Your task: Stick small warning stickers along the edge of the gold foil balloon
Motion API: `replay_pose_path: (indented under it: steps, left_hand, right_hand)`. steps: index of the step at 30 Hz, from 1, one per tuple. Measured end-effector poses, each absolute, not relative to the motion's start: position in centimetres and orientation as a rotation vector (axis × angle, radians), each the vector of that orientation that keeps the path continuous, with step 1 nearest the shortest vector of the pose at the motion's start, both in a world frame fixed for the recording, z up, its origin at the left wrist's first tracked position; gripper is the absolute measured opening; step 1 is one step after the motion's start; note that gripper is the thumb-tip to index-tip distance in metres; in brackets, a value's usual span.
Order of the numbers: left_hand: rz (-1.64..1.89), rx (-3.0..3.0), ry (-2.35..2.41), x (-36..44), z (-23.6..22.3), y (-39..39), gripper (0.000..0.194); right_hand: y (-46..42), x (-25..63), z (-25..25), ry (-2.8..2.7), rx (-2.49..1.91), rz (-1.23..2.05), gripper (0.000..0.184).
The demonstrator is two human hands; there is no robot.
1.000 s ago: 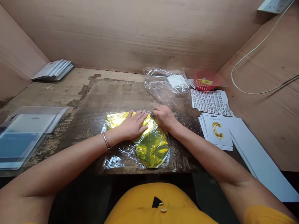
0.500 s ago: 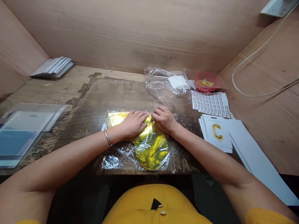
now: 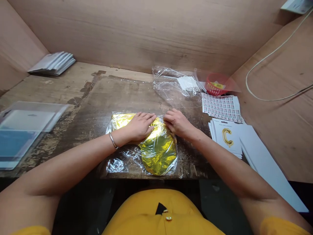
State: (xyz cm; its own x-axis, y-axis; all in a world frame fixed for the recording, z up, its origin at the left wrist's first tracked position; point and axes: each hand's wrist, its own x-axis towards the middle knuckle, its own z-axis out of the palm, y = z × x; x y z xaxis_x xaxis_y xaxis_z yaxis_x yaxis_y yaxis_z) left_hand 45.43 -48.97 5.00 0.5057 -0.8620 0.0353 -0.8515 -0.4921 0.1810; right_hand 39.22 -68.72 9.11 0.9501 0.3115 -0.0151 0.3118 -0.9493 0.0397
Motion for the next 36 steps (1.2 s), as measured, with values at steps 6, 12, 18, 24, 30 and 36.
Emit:
replay_pose_path:
  steps: [6, 12, 18, 24, 30, 36]
  left_hand:
    - [-0.076, 2.574, -1.477, 45.3, 4.8, -49.0, 0.055]
    - [-0.066, 2.595, -1.47, 45.3, 4.7, -48.9, 0.056]
    - [-0.097, 2.59, -1.476, 45.6, 4.7, -48.9, 0.053]
    - [-0.149, 2.601, -1.515, 45.6, 5.7, -49.1, 0.054]
    - [-0.185, 2.569, -1.63, 44.7, 7.2, -48.4, 0.053]
    - [-0.201, 2.493, -1.663, 43.6, 5.5, -47.1, 0.052]
  right_hand:
    - [-68.4, 40.6, 8.0, 0.219, 3.061, -0.04, 0.026]
    - [-66.8, 41.6, 9.3, 0.409, 3.031, -0.125, 0.019]
    - [-67.1, 34.9, 11.3, 1.055, 3.024, 0.085, 0.016]
    - [-68.6, 34.8, 10.2, 0.648, 3.201, 0.061, 0.038]
    - [-67.8, 35.1, 9.8, 0.797, 3.032, 0.075, 0.018]
    - [-70.0, 28.7, 10.7, 0.917, 3.177, 0.23, 0.016]
